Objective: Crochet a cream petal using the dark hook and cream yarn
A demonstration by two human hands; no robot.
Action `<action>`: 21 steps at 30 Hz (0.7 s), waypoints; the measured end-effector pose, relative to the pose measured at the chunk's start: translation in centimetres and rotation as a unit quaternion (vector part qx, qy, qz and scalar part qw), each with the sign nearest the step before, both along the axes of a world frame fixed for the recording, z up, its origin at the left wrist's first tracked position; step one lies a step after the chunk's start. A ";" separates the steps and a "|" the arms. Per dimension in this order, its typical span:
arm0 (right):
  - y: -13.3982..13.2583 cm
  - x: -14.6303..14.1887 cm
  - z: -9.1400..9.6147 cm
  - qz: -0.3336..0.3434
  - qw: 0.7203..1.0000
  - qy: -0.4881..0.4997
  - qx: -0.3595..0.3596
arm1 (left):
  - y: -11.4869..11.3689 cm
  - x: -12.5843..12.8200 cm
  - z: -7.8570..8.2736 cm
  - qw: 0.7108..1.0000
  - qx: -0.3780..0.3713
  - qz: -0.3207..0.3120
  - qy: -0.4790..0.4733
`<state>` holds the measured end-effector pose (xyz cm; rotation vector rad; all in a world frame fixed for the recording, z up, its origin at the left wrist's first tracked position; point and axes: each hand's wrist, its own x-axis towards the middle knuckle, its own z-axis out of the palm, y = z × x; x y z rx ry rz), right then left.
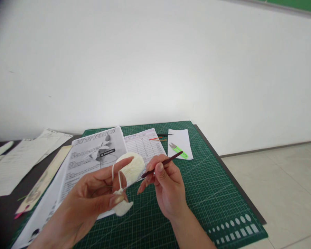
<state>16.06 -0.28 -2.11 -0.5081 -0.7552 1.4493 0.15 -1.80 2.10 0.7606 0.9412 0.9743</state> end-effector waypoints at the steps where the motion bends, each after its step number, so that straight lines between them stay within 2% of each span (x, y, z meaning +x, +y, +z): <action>1: 0.0 0.0 0.0 -0.002 1.000 -0.003 0.003 | 0.0 0.0 0.0 1.000 0.000 0.001 0.003; 10: -0.3 0.0 0.1 -0.037 0.999 -0.024 0.022 | 0.2 -0.1 0.1 1.000 -0.003 -0.003 0.013; 21: -0.5 0.0 -0.1 -0.039 0.998 -0.024 0.037 | 0.1 0.0 0.2 1.000 -0.005 0.010 0.025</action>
